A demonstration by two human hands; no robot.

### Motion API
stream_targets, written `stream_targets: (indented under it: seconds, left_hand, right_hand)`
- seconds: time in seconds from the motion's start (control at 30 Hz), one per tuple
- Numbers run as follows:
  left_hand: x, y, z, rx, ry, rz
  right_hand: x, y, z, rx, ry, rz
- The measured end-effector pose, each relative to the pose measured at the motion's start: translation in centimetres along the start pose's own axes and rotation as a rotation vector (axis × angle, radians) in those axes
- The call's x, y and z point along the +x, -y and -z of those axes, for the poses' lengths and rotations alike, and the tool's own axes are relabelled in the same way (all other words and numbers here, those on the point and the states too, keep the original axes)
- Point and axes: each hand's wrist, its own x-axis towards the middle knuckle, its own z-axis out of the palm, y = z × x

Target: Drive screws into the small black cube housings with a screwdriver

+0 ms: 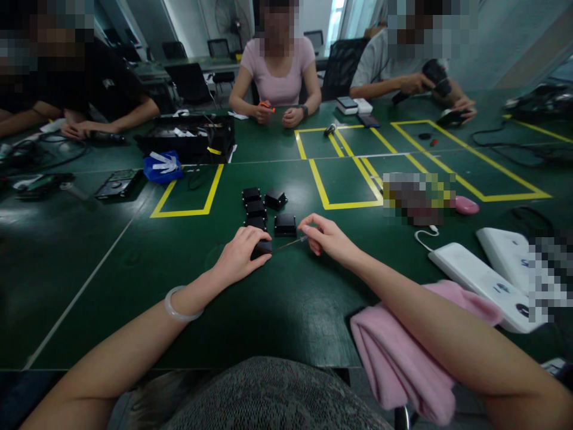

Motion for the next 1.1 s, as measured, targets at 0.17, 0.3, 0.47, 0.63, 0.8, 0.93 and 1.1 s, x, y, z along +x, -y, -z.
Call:
stream_targets:
  seconds: [0.17, 0.3, 0.47, 0.63, 0.8, 0.93, 1.1]
  left_hand:
    - [0.03, -0.02, 0.0, -0.003, 0.002, 0.007]
    - [0.02, -0.01, 0.02, 0.008, 0.007, 0.007]
    - [0.02, 0.03, -0.03, 0.004, 0.004, 0.004]
    - [0.01, 0.04, -0.07, -0.005, -0.005, -0.001]
    - [0.01, 0.01, -0.03, -0.001, 0.0, 0.003]
    - [0.02, 0.02, -0.05, 0.001, -0.003, -0.005]
    - [-0.01, 0.05, -0.08, 0.003, -0.002, -0.003]
  right_hand:
    - [0.08, -0.24, 0.16, -0.04, 0.01, 0.012]
    - [0.04, 0.0, 0.14, -0.024, -0.012, 0.039]
    - [0.01, 0.1, -0.07, 0.055, -0.006, -0.014]
    - [0.07, -0.16, 0.05, 0.019, 0.008, -0.003]
    - [-0.01, -0.07, 0.1, 0.003, -0.013, 0.022]
    - [-0.05, -0.01, 0.02, 0.013, -0.02, -0.001]
    - [0.04, -0.17, 0.04, 0.03, -0.002, -0.034]
